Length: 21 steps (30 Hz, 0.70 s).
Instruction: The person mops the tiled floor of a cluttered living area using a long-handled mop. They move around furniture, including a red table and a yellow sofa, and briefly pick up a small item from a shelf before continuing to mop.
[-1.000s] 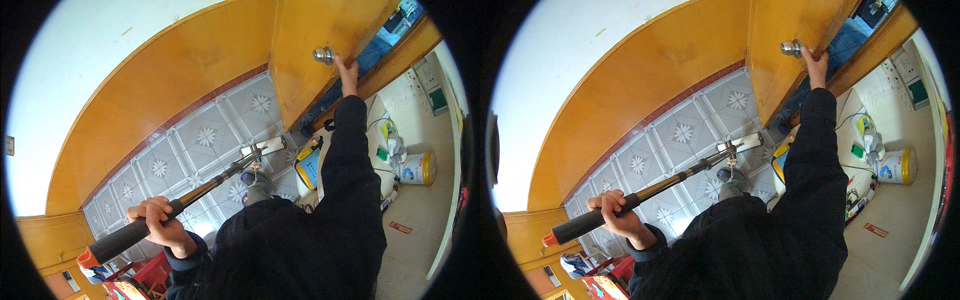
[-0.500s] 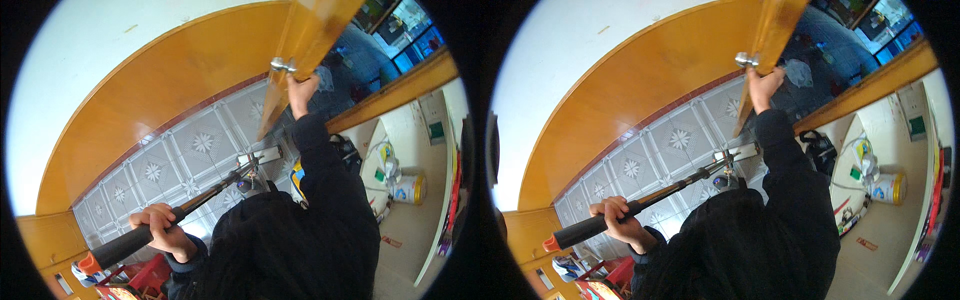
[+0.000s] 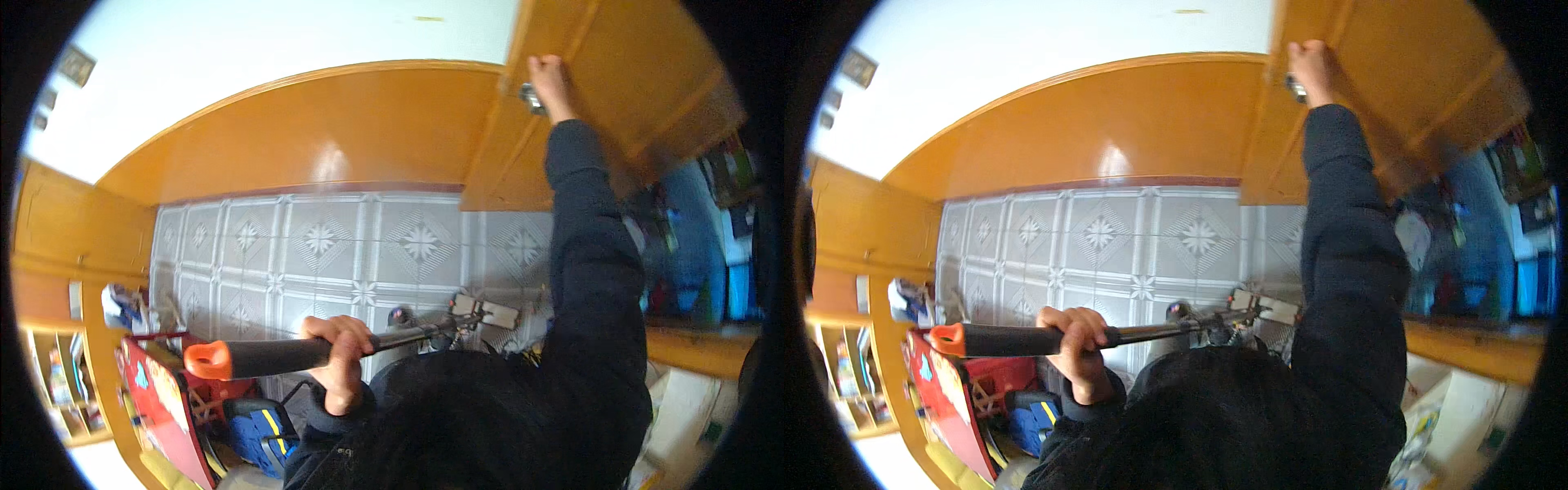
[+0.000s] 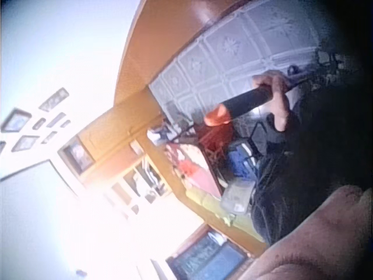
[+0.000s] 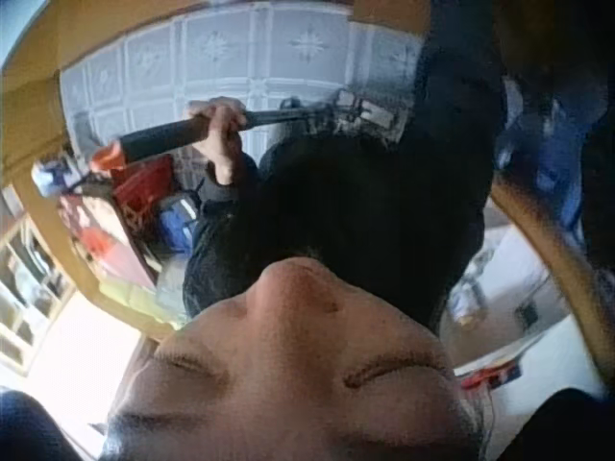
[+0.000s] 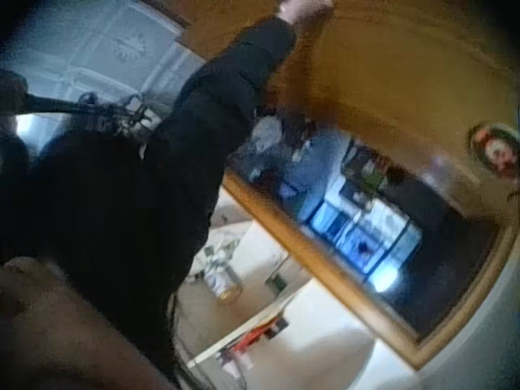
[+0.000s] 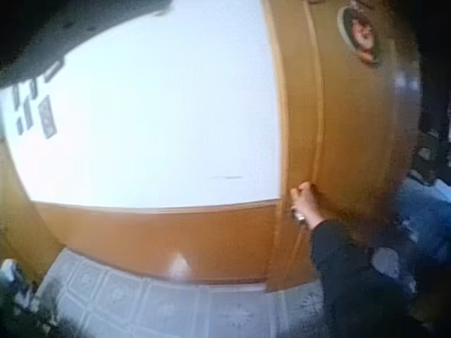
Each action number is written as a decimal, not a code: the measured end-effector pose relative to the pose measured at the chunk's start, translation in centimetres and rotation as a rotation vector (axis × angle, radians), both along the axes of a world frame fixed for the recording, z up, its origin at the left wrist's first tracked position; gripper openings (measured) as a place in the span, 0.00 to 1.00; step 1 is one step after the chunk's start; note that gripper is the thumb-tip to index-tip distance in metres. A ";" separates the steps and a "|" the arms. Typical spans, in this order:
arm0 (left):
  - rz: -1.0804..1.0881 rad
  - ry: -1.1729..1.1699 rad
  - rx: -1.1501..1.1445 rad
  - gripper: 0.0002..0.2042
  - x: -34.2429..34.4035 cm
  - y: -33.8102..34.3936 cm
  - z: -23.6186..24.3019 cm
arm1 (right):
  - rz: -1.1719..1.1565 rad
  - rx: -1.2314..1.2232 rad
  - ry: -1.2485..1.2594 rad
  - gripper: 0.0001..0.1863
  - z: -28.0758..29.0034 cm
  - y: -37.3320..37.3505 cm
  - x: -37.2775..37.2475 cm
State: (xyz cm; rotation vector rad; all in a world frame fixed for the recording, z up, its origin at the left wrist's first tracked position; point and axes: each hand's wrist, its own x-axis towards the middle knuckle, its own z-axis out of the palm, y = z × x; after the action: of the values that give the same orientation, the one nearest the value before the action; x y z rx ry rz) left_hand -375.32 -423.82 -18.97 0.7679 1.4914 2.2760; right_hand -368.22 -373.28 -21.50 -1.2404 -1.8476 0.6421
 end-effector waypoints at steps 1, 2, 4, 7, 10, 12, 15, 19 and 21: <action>-0.006 -0.038 0.016 0.08 -1.2 0.1 -0.4 | -0.028 0.080 -0.115 0.16 0.4 1.2 -1.5; -0.003 -0.052 0.015 0.09 -2.7 -0.1 -1.1 | -0.184 -0.121 0.016 0.17 0.4 1.4 -2.9; -0.004 -0.076 0.035 0.09 -5.7 0.6 -2.4 | -0.333 0.124 -0.113 0.19 -2.4 4.2 -2.7; -0.057 -0.157 -0.050 0.09 -10.2 2.1 -3.2 | -0.414 0.196 -0.211 0.17 -5.6 8.1 -1.9; -0.246 -0.185 -0.009 0.10 -14.5 3.9 -4.9 | -0.354 0.242 -0.177 0.20 -7.1 8.8 -1.8; -0.359 -0.280 -0.050 0.10 -16.8 5.2 -5.7 | -0.289 0.282 -0.253 0.22 -8.3 8.8 -0.7; -0.383 -0.375 -0.066 0.10 -19.2 7.8 -6.0 | -0.216 0.319 -0.428 0.21 -9.2 -2.1 -1.9; -0.481 -0.271 -0.005 0.08 -23.5 8.2 -4.0 | 1.006 -0.521 -0.698 0.42 -19.4 -20.1 -1.9; -0.389 -0.226 0.108 0.08 -25.8 6.1 -1.7 | 1.300 -0.601 -0.399 0.47 -20.6 -29.0 -7.1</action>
State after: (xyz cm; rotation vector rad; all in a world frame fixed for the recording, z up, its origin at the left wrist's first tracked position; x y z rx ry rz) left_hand -401.09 -417.72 -20.67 0.7271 1.0244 2.0773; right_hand -375.29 -402.23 -42.13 -0.2886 -2.8367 1.8252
